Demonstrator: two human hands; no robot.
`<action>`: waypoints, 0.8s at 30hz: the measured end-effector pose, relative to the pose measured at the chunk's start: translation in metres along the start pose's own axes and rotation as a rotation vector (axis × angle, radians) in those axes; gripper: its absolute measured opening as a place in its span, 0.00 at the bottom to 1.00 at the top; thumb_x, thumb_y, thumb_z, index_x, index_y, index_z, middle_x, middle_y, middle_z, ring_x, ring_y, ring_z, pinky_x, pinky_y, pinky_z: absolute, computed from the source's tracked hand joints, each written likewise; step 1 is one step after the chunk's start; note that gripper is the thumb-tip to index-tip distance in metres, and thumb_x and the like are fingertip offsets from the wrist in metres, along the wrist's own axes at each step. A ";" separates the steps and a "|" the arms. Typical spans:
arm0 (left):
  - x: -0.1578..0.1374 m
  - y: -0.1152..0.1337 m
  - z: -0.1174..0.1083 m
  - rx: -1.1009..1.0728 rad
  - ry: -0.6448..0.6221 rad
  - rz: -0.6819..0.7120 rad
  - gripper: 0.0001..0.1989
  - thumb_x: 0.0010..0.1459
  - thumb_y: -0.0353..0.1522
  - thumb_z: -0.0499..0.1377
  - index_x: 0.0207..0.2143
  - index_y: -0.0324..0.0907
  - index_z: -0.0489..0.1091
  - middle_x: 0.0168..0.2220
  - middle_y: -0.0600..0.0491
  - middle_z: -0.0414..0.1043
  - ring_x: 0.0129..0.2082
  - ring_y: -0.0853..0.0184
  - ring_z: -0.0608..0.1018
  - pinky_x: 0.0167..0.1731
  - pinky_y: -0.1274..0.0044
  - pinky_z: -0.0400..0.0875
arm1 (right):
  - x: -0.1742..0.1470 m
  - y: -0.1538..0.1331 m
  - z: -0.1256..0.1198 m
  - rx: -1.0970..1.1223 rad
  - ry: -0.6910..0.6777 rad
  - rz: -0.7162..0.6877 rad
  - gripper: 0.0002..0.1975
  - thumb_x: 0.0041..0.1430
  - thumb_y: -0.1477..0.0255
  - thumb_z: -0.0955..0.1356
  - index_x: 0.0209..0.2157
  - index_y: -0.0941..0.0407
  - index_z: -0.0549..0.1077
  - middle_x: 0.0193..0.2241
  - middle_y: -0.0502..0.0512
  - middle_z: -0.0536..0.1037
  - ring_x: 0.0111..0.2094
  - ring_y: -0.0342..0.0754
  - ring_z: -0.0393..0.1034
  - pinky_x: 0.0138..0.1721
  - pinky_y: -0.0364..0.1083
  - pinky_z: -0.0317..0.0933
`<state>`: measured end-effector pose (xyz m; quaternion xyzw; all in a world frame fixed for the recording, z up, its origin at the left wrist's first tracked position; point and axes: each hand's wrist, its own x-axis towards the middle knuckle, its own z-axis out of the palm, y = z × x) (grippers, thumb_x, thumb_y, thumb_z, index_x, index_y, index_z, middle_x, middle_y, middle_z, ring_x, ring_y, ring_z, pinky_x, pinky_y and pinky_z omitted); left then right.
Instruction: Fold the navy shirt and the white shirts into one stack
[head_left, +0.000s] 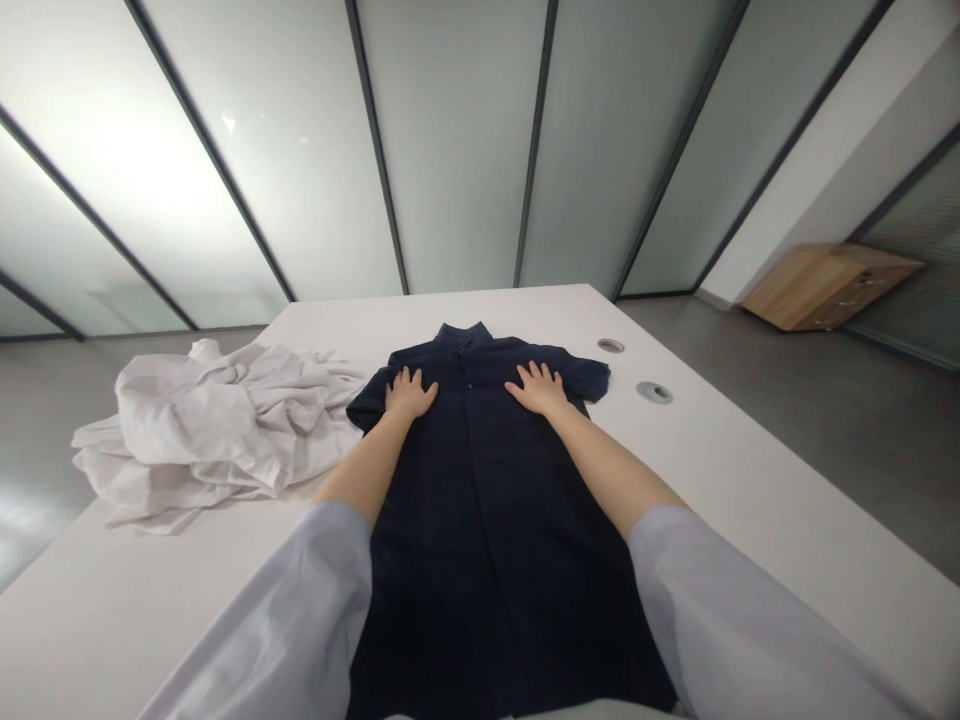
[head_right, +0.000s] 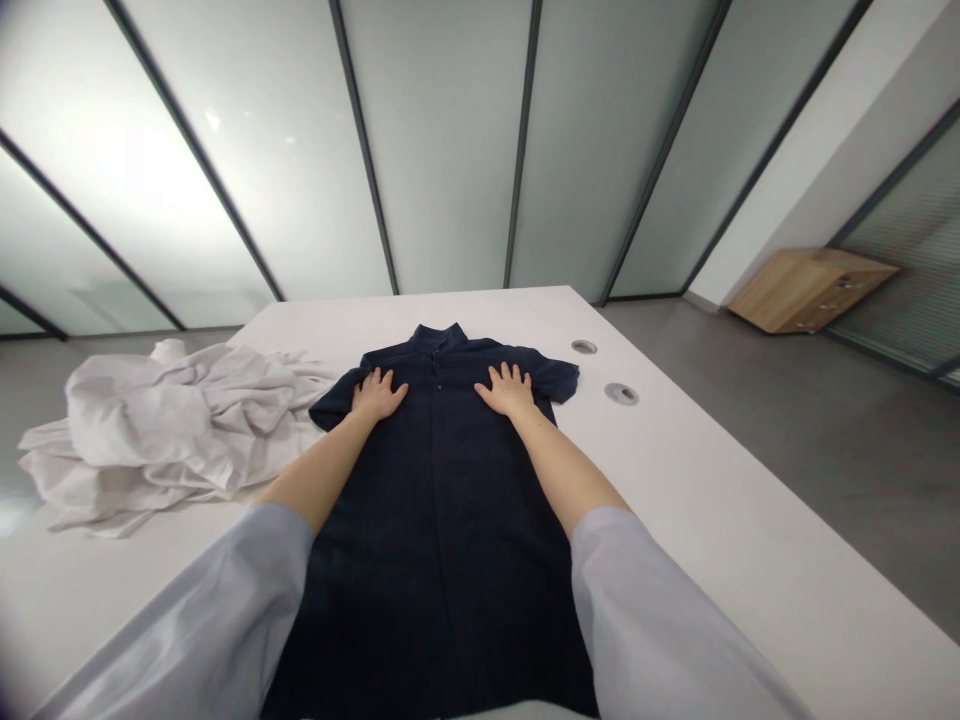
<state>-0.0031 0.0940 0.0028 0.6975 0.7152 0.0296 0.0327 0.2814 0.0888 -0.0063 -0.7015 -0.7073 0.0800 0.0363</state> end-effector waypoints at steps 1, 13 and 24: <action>-0.001 0.001 0.001 0.007 0.008 0.003 0.36 0.64 0.50 0.41 0.67 0.38 0.54 0.69 0.39 0.47 0.67 0.48 0.54 0.62 0.56 0.52 | -0.002 -0.001 0.001 -0.002 0.003 -0.006 0.38 0.65 0.48 0.52 0.68 0.55 0.52 0.69 0.63 0.46 0.68 0.64 0.38 0.64 0.65 0.35; -0.028 0.010 0.011 0.010 0.037 0.287 0.29 0.67 0.42 0.43 0.65 0.40 0.58 0.68 0.45 0.53 0.67 0.56 0.56 0.63 0.64 0.53 | -0.021 -0.010 0.004 -0.075 0.020 -0.123 0.34 0.67 0.54 0.53 0.67 0.59 0.56 0.68 0.66 0.52 0.68 0.63 0.43 0.64 0.61 0.38; -0.046 0.024 0.010 -0.009 0.026 0.108 0.35 0.64 0.51 0.42 0.66 0.41 0.55 0.69 0.43 0.49 0.68 0.51 0.52 0.64 0.57 0.49 | -0.015 0.000 0.004 -0.013 0.095 -0.177 0.30 0.67 0.55 0.56 0.64 0.55 0.61 0.66 0.62 0.56 0.66 0.59 0.49 0.63 0.57 0.45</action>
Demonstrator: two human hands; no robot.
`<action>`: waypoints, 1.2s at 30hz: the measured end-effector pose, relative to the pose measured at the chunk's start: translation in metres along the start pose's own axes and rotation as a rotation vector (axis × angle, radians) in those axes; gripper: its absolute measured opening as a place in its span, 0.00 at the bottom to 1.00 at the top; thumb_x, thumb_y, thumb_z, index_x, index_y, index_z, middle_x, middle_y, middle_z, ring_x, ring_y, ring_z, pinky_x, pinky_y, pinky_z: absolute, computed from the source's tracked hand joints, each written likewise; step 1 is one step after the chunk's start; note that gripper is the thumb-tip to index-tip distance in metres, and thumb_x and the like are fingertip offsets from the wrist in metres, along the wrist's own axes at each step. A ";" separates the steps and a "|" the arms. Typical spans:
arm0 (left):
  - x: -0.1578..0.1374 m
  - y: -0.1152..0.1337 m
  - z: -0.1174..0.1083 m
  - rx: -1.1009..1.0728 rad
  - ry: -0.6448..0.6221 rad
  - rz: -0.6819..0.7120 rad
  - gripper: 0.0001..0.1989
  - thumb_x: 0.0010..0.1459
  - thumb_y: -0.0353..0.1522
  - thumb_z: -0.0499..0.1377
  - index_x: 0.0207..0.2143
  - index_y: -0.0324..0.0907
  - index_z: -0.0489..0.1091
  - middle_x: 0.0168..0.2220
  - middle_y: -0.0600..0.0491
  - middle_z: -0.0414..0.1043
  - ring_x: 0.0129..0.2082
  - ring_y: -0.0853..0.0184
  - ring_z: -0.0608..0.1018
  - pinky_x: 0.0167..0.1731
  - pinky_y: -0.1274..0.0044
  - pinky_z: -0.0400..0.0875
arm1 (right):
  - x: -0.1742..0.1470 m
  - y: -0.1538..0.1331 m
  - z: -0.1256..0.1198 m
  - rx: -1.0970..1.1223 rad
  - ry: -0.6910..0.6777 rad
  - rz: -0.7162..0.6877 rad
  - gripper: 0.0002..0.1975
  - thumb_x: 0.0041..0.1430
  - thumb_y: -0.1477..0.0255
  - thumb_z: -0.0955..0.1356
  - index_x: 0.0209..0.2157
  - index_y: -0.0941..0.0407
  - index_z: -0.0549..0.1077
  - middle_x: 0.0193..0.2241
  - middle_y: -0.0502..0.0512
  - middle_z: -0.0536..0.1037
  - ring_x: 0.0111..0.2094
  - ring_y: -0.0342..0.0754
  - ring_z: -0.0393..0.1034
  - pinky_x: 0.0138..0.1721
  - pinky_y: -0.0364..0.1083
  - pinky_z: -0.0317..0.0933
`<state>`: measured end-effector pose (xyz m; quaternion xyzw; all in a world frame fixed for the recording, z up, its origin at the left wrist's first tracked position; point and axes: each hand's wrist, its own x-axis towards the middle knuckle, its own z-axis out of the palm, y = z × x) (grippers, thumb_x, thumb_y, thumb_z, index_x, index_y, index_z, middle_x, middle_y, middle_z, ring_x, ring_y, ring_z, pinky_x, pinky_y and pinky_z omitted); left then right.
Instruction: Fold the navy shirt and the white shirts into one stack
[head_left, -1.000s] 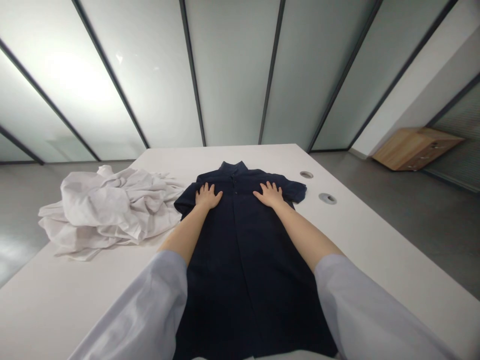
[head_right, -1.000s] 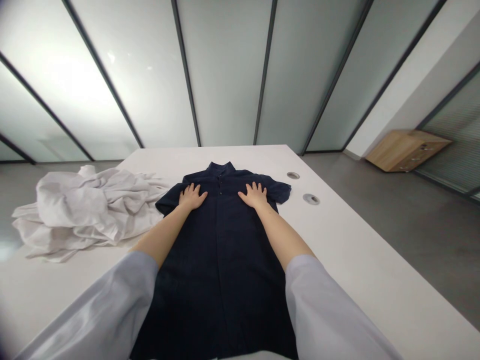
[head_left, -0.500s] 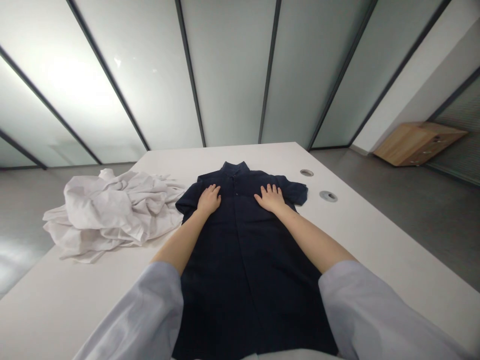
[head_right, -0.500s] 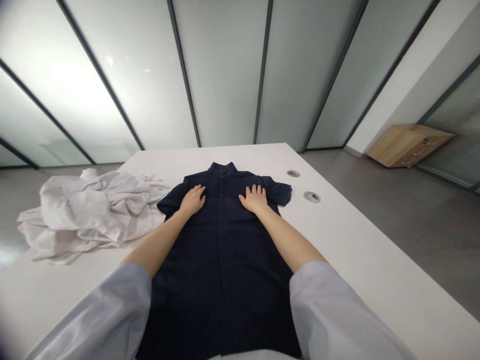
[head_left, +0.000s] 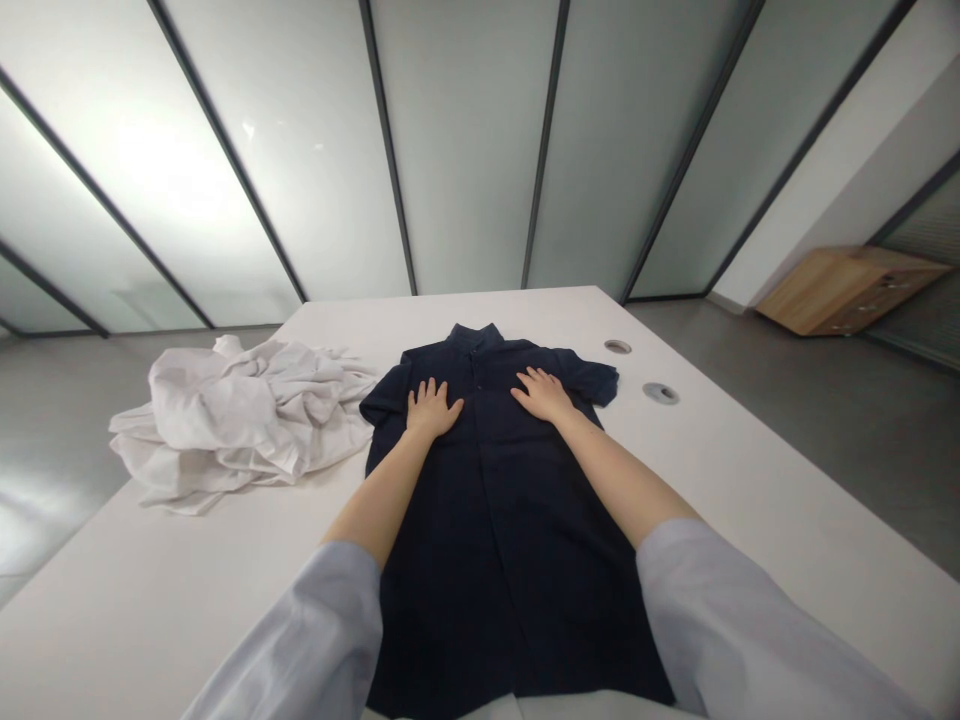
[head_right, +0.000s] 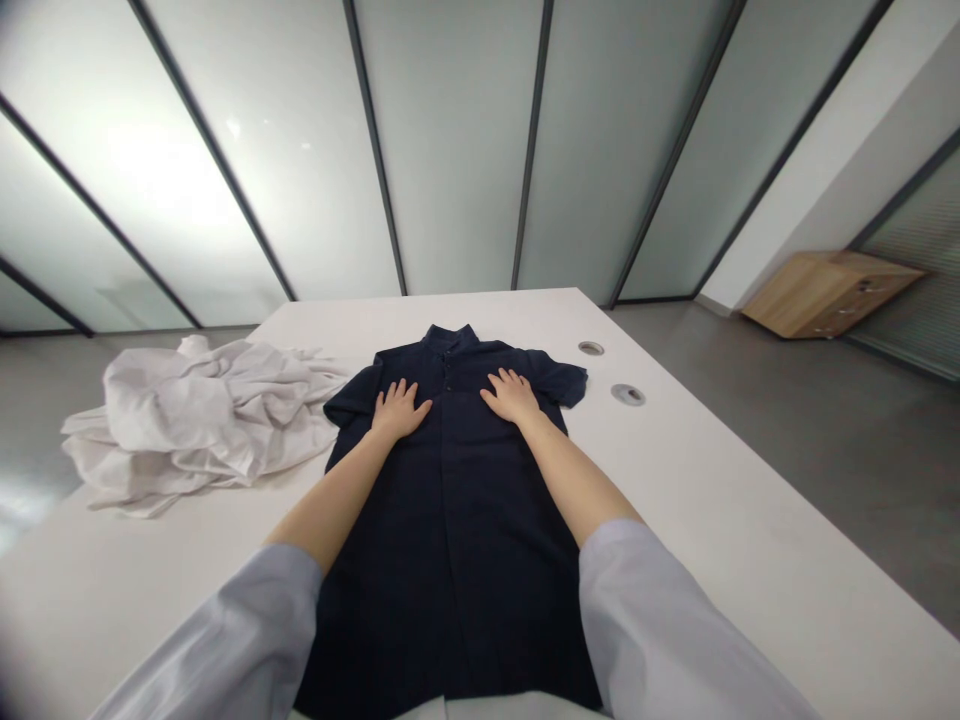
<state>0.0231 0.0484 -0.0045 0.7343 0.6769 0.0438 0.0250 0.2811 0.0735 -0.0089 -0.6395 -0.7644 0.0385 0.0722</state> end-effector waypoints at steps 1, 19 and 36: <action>-0.002 -0.001 0.000 -0.015 0.034 0.023 0.33 0.64 0.49 0.44 0.64 0.41 0.58 0.68 0.43 0.52 0.67 0.52 0.54 0.64 0.59 0.51 | -0.002 0.000 0.000 0.005 0.029 -0.001 0.29 0.67 0.57 0.57 0.63 0.56 0.63 0.65 0.62 0.59 0.65 0.59 0.51 0.62 0.57 0.46; -0.018 -0.010 -0.004 -0.114 0.062 0.186 0.26 0.63 0.42 0.52 0.59 0.41 0.65 0.65 0.46 0.60 0.65 0.57 0.61 0.63 0.66 0.56 | -0.027 0.092 -0.024 0.252 0.596 0.737 0.21 0.58 0.69 0.59 0.46 0.61 0.76 0.44 0.69 0.76 0.47 0.62 0.67 0.48 0.57 0.59; -0.018 -0.011 -0.005 -0.130 0.063 0.190 0.25 0.63 0.42 0.52 0.59 0.42 0.66 0.64 0.46 0.60 0.65 0.57 0.61 0.63 0.66 0.55 | -0.016 0.092 -0.014 0.446 0.621 0.757 0.18 0.55 0.72 0.60 0.46 0.60 0.70 0.39 0.64 0.76 0.43 0.57 0.70 0.45 0.51 0.62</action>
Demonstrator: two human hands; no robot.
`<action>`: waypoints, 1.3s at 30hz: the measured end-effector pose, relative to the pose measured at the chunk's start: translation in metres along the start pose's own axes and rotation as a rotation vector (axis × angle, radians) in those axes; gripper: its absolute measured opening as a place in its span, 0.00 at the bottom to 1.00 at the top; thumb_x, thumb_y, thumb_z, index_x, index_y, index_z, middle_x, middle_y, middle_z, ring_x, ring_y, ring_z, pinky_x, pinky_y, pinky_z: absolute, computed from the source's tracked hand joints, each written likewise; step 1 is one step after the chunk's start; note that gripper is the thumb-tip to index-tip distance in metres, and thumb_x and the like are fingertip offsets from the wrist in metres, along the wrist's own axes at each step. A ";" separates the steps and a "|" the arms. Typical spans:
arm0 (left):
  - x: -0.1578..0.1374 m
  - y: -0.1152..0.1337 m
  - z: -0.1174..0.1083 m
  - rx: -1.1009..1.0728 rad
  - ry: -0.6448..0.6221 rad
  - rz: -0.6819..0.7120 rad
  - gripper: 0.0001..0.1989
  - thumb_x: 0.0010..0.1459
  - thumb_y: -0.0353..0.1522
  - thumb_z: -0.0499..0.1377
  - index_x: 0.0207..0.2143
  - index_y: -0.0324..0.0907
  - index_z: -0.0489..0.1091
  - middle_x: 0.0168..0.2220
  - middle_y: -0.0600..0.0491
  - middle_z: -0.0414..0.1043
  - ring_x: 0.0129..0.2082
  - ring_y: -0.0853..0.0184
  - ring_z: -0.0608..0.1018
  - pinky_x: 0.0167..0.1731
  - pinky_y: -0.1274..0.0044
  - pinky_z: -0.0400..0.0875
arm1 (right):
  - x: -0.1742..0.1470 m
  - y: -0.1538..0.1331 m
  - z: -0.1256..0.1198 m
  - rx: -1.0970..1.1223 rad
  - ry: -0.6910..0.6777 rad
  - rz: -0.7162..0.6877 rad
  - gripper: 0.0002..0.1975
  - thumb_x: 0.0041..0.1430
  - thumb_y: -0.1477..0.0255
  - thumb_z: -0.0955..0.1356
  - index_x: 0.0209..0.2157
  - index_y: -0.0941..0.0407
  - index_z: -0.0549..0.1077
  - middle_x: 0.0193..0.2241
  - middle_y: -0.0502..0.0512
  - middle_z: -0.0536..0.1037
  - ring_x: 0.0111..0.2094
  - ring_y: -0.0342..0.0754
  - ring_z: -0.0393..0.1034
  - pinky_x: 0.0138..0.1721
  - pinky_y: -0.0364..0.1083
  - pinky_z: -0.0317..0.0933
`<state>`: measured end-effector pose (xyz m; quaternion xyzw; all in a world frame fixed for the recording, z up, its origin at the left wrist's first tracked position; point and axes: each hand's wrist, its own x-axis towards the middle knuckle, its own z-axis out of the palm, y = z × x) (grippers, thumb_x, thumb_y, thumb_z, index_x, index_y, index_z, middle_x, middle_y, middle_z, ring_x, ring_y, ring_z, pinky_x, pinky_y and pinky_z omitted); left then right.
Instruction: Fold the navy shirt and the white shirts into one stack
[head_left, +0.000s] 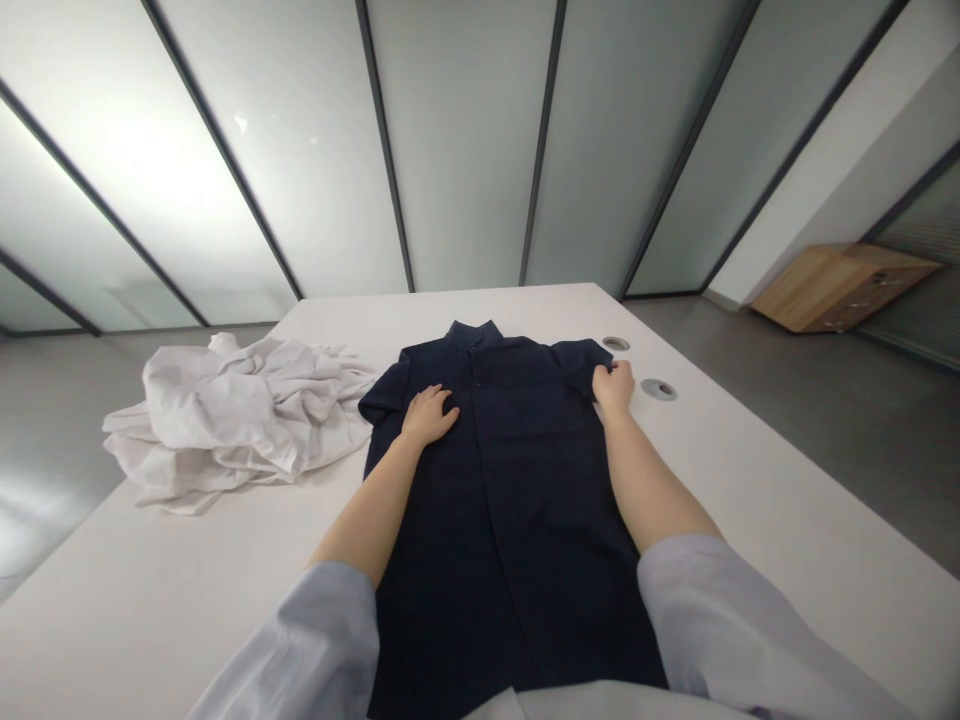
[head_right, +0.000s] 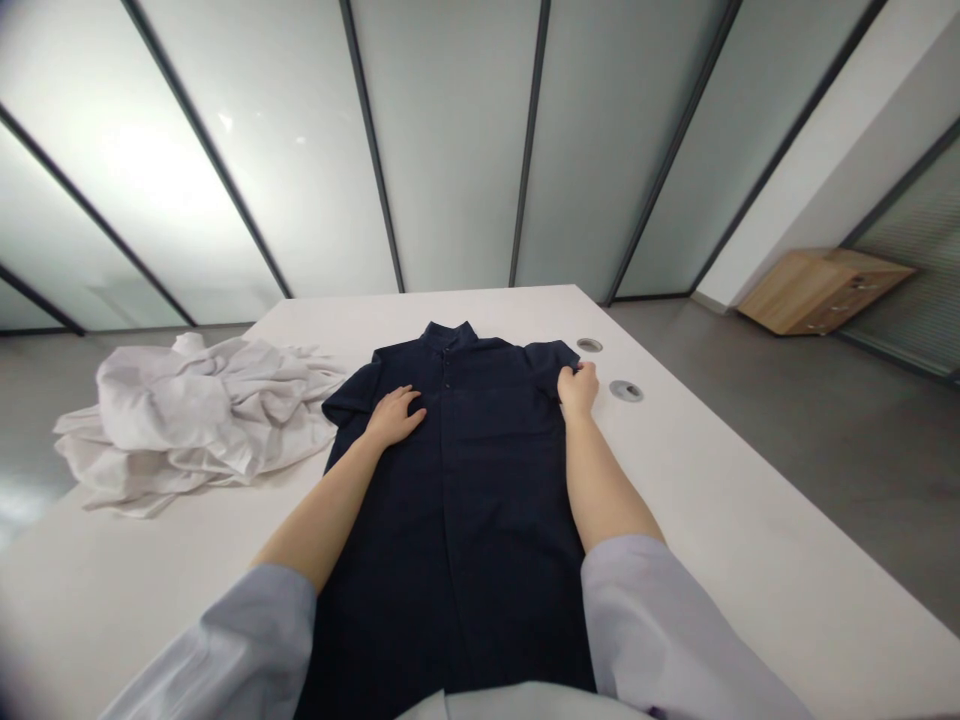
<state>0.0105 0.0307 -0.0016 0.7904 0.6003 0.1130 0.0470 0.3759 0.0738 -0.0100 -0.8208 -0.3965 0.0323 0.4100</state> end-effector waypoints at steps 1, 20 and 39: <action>0.000 0.000 0.000 -0.001 0.000 0.001 0.25 0.63 0.42 0.52 0.59 0.42 0.66 0.64 0.46 0.60 0.65 0.57 0.61 0.63 0.66 0.55 | 0.000 -0.002 0.000 0.046 0.032 0.011 0.19 0.54 0.73 0.59 0.47 0.60 0.70 0.39 0.64 0.76 0.43 0.55 0.70 0.45 0.50 0.62; 0.000 0.002 -0.001 -0.007 -0.008 -0.001 0.25 0.63 0.42 0.53 0.59 0.41 0.66 0.64 0.45 0.60 0.64 0.56 0.62 0.63 0.65 0.56 | -0.058 -0.054 0.002 -0.171 -0.182 -0.618 0.26 0.60 0.72 0.59 0.59 0.59 0.68 0.50 0.64 0.74 0.50 0.60 0.64 0.55 0.56 0.56; -0.001 0.003 -0.003 0.000 -0.015 0.005 0.26 0.63 0.42 0.52 0.59 0.40 0.66 0.64 0.45 0.60 0.64 0.56 0.62 0.63 0.66 0.55 | -0.066 -0.051 0.016 -0.429 -0.594 -0.693 0.34 0.66 0.53 0.55 0.67 0.55 0.55 0.67 0.61 0.54 0.67 0.60 0.46 0.63 0.59 0.46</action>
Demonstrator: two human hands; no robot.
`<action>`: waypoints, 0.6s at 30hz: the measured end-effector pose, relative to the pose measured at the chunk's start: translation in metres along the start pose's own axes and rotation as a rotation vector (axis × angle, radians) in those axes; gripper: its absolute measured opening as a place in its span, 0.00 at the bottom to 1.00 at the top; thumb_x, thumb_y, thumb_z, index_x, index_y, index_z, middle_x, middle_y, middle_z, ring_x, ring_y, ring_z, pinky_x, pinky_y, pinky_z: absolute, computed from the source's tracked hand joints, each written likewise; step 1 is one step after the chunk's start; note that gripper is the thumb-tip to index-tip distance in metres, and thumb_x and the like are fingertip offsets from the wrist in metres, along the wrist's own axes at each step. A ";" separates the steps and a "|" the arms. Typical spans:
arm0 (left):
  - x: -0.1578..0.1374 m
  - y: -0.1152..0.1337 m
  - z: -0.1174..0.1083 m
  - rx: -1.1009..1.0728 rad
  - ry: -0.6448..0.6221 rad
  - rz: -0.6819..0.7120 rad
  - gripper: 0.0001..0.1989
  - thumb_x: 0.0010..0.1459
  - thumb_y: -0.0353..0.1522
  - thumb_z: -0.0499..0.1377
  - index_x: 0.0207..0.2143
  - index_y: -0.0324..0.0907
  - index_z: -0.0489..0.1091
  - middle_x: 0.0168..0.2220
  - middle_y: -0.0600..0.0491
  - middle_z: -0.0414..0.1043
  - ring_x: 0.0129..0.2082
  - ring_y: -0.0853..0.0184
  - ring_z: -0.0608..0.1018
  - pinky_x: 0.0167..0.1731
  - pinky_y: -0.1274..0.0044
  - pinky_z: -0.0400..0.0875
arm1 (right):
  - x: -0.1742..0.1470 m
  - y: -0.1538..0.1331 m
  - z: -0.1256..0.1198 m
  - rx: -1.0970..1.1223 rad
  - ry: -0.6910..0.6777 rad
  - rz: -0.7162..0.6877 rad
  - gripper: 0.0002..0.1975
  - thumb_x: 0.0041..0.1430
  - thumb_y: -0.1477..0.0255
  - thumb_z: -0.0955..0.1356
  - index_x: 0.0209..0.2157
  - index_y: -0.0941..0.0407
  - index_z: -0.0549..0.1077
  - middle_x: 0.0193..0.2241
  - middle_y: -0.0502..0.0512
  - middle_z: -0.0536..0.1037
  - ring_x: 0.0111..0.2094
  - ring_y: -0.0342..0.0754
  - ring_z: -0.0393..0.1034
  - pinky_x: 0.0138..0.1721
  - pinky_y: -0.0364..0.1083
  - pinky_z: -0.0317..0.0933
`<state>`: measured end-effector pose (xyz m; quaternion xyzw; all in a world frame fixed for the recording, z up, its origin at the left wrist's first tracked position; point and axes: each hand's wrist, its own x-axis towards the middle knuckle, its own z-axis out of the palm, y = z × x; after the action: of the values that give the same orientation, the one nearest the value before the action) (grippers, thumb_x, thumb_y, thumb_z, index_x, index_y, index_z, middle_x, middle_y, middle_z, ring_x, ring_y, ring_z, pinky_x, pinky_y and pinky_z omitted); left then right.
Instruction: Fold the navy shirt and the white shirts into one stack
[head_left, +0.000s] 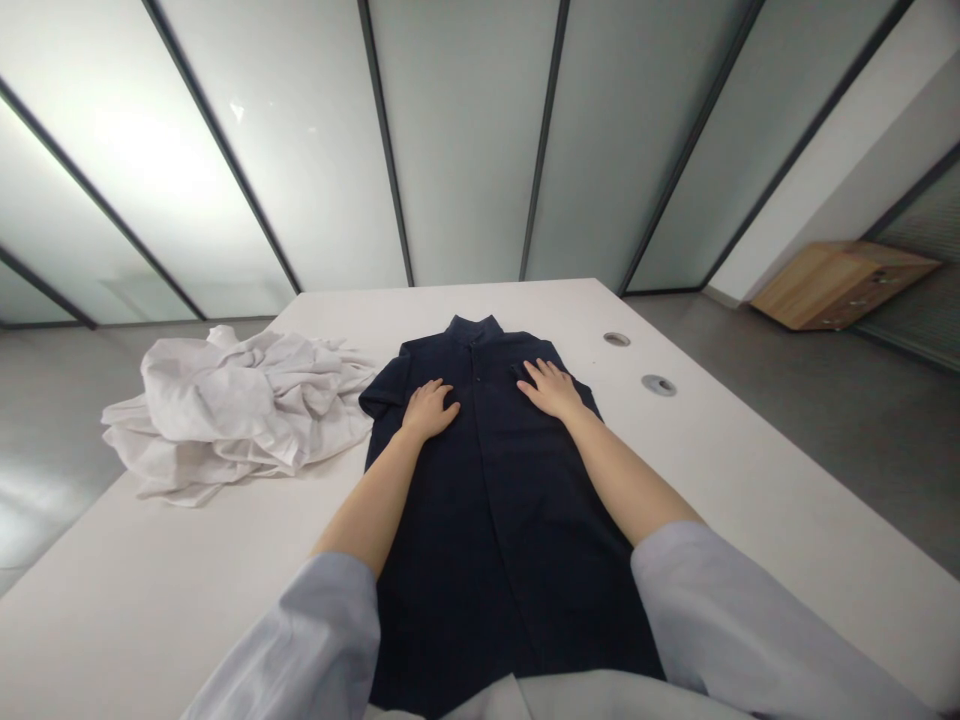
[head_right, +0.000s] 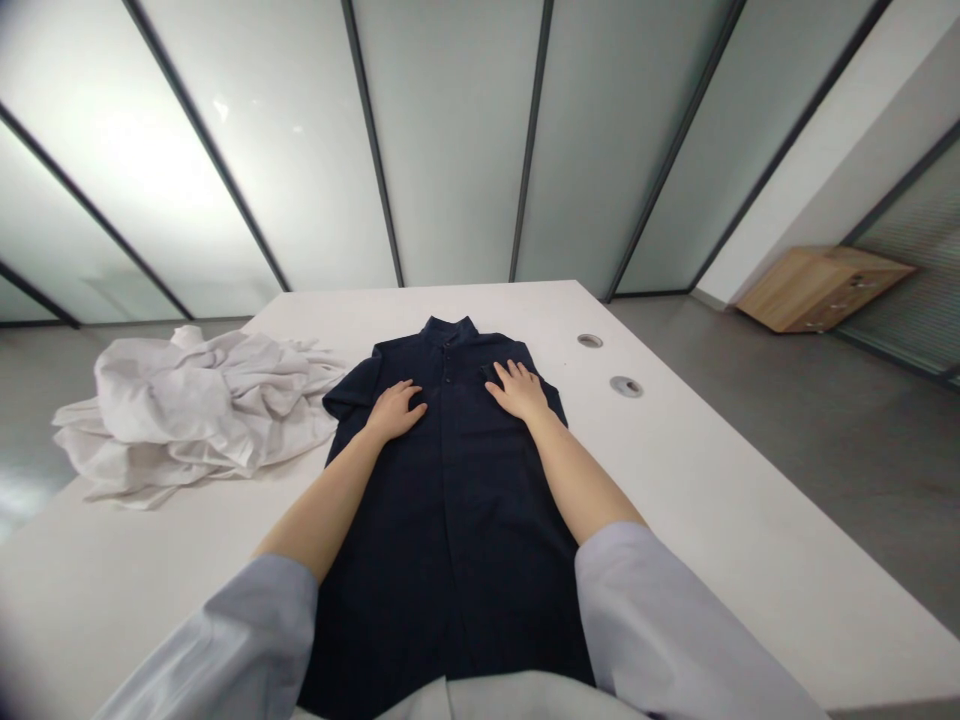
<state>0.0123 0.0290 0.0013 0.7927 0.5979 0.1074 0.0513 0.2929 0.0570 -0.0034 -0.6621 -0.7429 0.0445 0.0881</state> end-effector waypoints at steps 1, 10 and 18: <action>0.000 0.000 0.001 0.001 0.003 0.006 0.25 0.63 0.42 0.52 0.59 0.40 0.66 0.64 0.45 0.60 0.64 0.56 0.62 0.63 0.66 0.55 | 0.000 -0.001 0.000 -0.015 -0.048 0.004 0.36 0.66 0.49 0.53 0.67 0.54 0.54 0.68 0.61 0.52 0.68 0.61 0.44 0.64 0.59 0.44; 0.002 -0.003 0.002 0.016 0.005 0.009 0.26 0.63 0.42 0.52 0.59 0.40 0.66 0.64 0.44 0.60 0.64 0.56 0.62 0.62 0.66 0.56 | 0.002 -0.005 -0.003 -0.037 -0.176 0.009 0.44 0.61 0.41 0.47 0.69 0.52 0.49 0.70 0.61 0.45 0.69 0.62 0.37 0.65 0.60 0.37; 0.006 0.001 0.007 0.106 -0.112 -0.063 0.34 0.65 0.51 0.41 0.68 0.44 0.52 0.70 0.45 0.45 0.69 0.51 0.49 0.64 0.58 0.47 | 0.005 -0.003 -0.002 -0.023 -0.167 0.003 0.43 0.61 0.41 0.49 0.69 0.52 0.50 0.69 0.61 0.46 0.69 0.62 0.37 0.65 0.60 0.38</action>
<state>0.0163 0.0345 -0.0049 0.7799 0.6235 0.0294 0.0463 0.2896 0.0615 -0.0009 -0.6581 -0.7472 0.0912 0.0183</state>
